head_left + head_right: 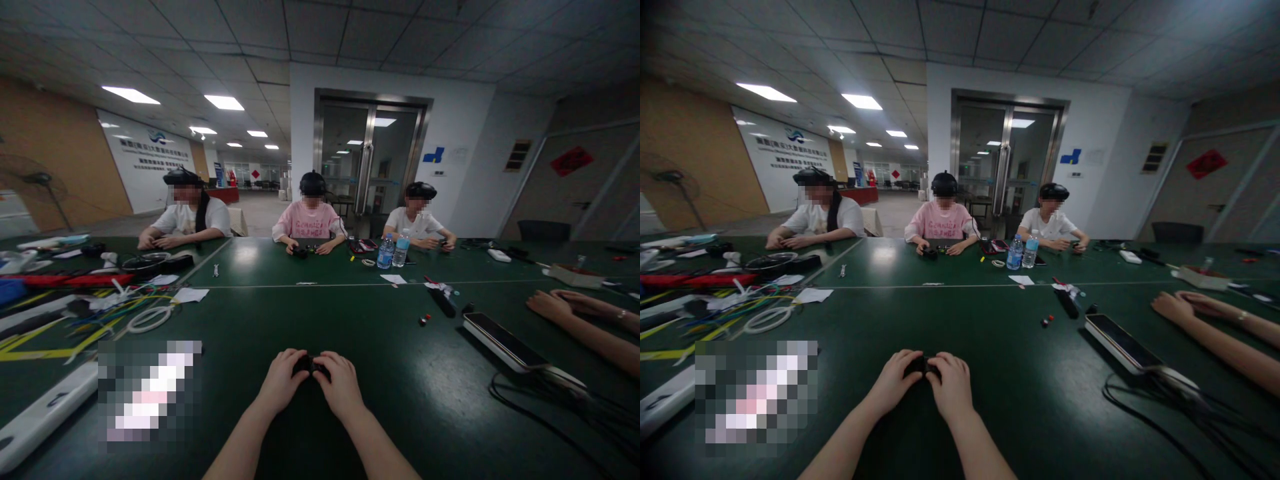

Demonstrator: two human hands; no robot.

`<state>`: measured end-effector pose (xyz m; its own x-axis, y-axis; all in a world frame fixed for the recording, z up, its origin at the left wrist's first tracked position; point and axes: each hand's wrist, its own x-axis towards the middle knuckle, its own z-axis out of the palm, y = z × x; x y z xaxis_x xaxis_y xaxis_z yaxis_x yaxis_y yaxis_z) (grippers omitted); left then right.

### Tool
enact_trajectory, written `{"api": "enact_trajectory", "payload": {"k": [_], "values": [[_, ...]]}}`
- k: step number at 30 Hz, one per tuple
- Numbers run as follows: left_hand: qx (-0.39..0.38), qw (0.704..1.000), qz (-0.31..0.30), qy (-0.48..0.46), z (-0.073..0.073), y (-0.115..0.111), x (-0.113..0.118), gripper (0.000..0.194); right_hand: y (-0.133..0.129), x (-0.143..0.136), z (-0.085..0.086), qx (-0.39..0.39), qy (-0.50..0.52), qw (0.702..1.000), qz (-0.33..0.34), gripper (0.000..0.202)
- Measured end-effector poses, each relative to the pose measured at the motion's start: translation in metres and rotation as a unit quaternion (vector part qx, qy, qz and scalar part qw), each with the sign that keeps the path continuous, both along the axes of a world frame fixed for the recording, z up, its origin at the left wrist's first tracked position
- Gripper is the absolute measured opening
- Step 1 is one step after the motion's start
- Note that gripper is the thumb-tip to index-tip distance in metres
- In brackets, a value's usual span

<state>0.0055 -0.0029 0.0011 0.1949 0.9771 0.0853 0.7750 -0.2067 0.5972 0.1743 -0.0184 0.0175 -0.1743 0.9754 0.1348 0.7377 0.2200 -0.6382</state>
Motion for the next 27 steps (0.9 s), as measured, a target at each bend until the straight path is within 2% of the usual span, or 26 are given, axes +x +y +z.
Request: {"api": "enact_trajectory", "payload": {"k": [4, 11, 19, 27], "values": [[0.008, 1.000, 0.002, 0.002, 0.0005, -0.0005, 0.0007, 0.043, -0.0016, -0.0018, 0.0004, 0.027, -0.021, 0.999, 0.010, 0.027], [-0.005, 1.000, 0.003, -0.001, 0.0004, -0.0011, -0.0007, 0.043, -0.0055, -0.0030, 0.0042, 0.017, -0.036, 0.999, 0.009, 0.031], [-0.023, 1.000, 0.010, -0.008, 0.0073, -0.0045, 0.0008, 0.044, -0.0058, -0.0037, 0.0013, 0.007, -0.026, 1.000, 0.008, 0.030], [-0.007, 1.000, 0.005, -0.013, 0.0020, -0.0032, -0.0008, 0.043, -0.0057, -0.0040, 0.0006, 0.012, -0.026, 1.000, 0.005, 0.031]]}}
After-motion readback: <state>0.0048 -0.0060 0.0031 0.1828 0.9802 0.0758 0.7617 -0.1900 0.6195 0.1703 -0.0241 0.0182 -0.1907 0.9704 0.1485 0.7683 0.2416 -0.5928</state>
